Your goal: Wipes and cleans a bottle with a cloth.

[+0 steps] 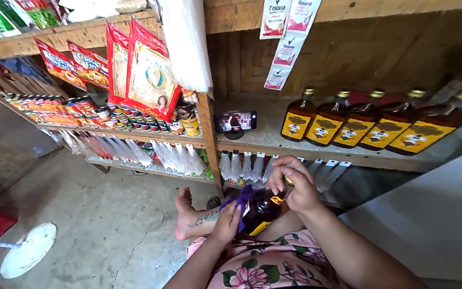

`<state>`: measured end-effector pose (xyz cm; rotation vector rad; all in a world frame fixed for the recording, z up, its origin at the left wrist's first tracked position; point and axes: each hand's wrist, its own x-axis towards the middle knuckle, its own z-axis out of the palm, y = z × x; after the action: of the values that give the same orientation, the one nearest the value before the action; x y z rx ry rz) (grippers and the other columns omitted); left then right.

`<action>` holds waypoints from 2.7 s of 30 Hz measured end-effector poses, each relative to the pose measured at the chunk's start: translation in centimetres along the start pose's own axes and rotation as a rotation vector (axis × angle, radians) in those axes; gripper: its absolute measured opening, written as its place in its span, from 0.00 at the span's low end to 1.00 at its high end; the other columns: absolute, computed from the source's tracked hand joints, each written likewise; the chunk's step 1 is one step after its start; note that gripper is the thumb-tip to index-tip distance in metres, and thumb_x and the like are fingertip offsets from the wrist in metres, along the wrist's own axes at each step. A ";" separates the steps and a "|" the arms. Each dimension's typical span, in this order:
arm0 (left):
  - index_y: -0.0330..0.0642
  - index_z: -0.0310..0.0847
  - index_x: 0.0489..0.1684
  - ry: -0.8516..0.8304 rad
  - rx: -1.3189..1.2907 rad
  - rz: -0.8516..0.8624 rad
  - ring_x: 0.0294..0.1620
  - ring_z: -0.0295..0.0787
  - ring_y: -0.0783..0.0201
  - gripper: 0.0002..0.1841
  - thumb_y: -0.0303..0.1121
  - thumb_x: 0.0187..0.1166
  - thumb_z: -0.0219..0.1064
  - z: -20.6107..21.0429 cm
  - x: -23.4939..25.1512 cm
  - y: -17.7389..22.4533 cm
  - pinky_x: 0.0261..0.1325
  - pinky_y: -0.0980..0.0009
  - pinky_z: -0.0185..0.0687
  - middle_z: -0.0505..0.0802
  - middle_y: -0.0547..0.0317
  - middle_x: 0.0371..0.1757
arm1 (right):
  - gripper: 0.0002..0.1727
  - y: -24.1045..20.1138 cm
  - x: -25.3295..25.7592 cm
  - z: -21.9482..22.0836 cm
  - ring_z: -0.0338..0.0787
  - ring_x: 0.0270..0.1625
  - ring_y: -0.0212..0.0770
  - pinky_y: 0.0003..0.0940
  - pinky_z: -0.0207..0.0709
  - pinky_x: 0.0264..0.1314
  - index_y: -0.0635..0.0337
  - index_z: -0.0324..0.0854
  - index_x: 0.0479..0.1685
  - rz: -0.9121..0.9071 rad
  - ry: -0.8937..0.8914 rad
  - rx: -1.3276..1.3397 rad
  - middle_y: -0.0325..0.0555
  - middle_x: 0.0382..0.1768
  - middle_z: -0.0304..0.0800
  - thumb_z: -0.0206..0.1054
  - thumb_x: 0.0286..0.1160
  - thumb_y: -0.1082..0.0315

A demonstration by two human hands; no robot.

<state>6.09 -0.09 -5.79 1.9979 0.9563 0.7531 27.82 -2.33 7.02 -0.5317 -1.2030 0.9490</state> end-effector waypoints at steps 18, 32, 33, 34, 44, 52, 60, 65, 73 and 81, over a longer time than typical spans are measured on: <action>0.50 0.78 0.76 -0.212 0.587 -0.099 0.83 0.72 0.42 0.22 0.43 0.87 0.58 -1.6 1.5 -1.3 0.79 0.38 0.66 0.82 0.47 0.78 | 0.14 0.2 -0.7 1.6 0.84 0.23 0.29 0.28 0.85 0.35 0.45 0.86 0.54 -0.052 -0.119 -0.015 0.30 0.20 0.84 0.58 0.87 0.52; 0.53 0.77 0.77 -0.185 0.566 -0.135 0.83 0.71 0.42 0.22 0.44 0.87 0.58 -1.5 1.3 -1.4 0.79 0.38 0.65 0.80 0.47 0.79 | 0.14 0.2 -0.7 1.8 0.83 0.21 0.28 0.27 0.83 0.33 0.43 0.87 0.52 -0.065 -0.110 -0.027 0.29 0.19 0.83 0.60 0.85 0.49; 0.53 0.77 0.77 -0.182 0.563 -0.135 0.83 0.71 0.42 0.22 0.45 0.87 0.58 -1.5 1.3 -1.5 0.79 0.38 0.65 0.80 0.47 0.80 | 0.14 0.2 -0.6 1.7 0.83 0.21 0.28 0.27 0.83 0.33 0.43 0.86 0.51 -0.066 -0.107 -0.030 0.29 0.19 0.83 0.59 0.86 0.49; 0.53 0.76 0.78 -0.184 0.560 -0.138 0.83 0.71 0.42 0.22 0.45 0.88 0.57 -1.5 1.3 -1.5 0.79 0.39 0.65 0.80 0.47 0.80 | 0.14 0.1 -0.6 1.7 0.84 0.21 0.28 0.27 0.83 0.33 0.43 0.86 0.51 -0.065 -0.103 -0.028 0.29 0.19 0.83 0.59 0.86 0.49; 0.53 0.77 0.78 -0.171 0.533 -0.147 0.83 0.71 0.43 0.22 0.45 0.87 0.57 -1.6 1.3 -1.5 0.80 0.38 0.64 0.80 0.48 0.80 | 0.13 0.1 -0.2 1.2 0.84 0.21 0.29 0.28 0.84 0.33 0.41 0.86 0.49 -0.045 -0.067 -0.009 0.30 0.18 0.84 0.58 0.86 0.51; 0.54 0.76 0.78 -0.177 0.531 -0.156 0.83 0.71 0.44 0.22 0.44 0.87 0.57 -1.6 1.3 -1.6 0.80 0.39 0.64 0.80 0.49 0.79 | 0.12 0.1 -0.2 1.3 0.84 0.21 0.30 0.28 0.84 0.33 0.42 0.86 0.48 -0.049 -0.067 0.002 0.30 0.18 0.83 0.59 0.86 0.51; 0.54 0.76 0.78 -0.172 0.536 -0.151 0.84 0.71 0.45 0.22 0.45 0.88 0.56 -1.5 1.3 -1.7 0.81 0.40 0.64 0.80 0.50 0.79 | 0.13 0.2 -0.3 1.4 0.84 0.21 0.30 0.29 0.84 0.34 0.43 0.86 0.48 -0.051 -0.074 0.005 0.31 0.18 0.83 0.59 0.86 0.51; 0.54 0.76 0.78 -0.170 0.532 -0.147 0.83 0.72 0.44 0.22 0.44 0.88 0.57 -1.6 1.3 -1.6 0.80 0.40 0.64 0.81 0.49 0.79 | 0.13 0.2 -0.3 1.4 0.84 0.21 0.30 0.29 0.85 0.34 0.43 0.86 0.48 -0.055 -0.078 0.006 0.31 0.18 0.84 0.59 0.86 0.51; 0.53 0.76 0.78 -0.213 0.549 -0.138 0.83 0.71 0.42 0.22 0.44 0.88 0.57 -2.0 1.6 -1.4 0.79 0.39 0.65 0.80 0.47 0.79 | 0.13 0.3 -0.3 1.4 0.84 0.21 0.30 0.29 0.85 0.34 0.43 0.86 0.49 -0.055 -0.087 0.012 0.31 0.18 0.84 0.59 0.86 0.50; 0.41 0.84 0.68 0.137 0.144 -0.050 0.64 0.90 0.56 0.21 0.43 0.87 0.59 -7.3 2.8 1.0 0.73 0.52 0.80 0.93 0.48 0.61 | 0.14 0.4 -0.3 1.3 0.85 0.21 0.30 0.29 0.85 0.34 0.43 0.86 0.49 -0.079 -0.057 -0.010 0.30 0.19 0.84 0.59 0.86 0.49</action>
<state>2.45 4.63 -0.70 2.0582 1.1647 0.8219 26.50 -2.53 7.00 -0.4638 -1.2717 0.8964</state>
